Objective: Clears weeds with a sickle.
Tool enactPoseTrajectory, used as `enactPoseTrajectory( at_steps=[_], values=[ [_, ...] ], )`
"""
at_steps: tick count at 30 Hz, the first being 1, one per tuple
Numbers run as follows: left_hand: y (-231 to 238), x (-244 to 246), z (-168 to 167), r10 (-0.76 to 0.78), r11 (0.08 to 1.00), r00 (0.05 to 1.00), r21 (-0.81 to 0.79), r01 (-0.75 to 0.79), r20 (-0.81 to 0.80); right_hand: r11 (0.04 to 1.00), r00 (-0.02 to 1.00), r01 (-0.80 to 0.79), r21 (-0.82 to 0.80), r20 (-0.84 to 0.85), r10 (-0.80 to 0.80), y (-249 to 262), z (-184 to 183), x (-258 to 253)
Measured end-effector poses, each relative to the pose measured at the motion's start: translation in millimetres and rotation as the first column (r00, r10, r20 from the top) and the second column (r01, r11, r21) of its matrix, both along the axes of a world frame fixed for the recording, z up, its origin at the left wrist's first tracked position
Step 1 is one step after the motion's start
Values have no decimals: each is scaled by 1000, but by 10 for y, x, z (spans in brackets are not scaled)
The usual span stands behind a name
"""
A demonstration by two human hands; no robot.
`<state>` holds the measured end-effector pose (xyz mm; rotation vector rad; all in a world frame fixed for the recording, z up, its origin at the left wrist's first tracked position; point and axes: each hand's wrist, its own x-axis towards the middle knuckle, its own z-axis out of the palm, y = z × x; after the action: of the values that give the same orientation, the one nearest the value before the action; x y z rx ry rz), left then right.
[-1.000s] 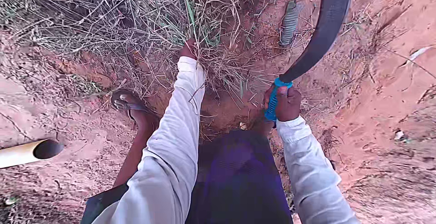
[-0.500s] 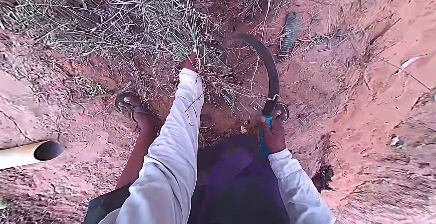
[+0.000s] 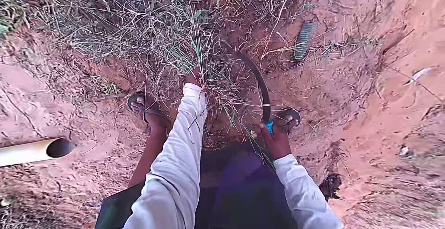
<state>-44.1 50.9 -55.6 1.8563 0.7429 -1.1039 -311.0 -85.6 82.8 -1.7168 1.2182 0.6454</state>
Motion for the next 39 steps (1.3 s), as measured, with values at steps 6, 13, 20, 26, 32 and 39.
enactPoseTrajectory(
  at_steps=[6,13,20,26,32,39],
  values=[
    [216,-159,89,-71,990,996,122,65,48,970,952,238,49,185,-243,-220,-434,847],
    [324,-108,114,49,997,999,64,-49,-3,975,970,-36,218,-226,87,220,-319,332],
    [212,-48,205,-109,989,988,88,119,-111,993,992,101,-55,81,-96,40,77,97],
    [-592,-123,202,-642,713,692,75,697,-332,913,887,404,-46,261,-380,-95,-140,140],
    [-1061,-416,-49,-802,440,476,182,879,-361,881,858,472,-36,249,-449,98,-127,-227],
    [-598,-82,271,-951,220,196,-76,973,-241,860,831,507,-63,301,-467,100,9,-345]
  ],
)
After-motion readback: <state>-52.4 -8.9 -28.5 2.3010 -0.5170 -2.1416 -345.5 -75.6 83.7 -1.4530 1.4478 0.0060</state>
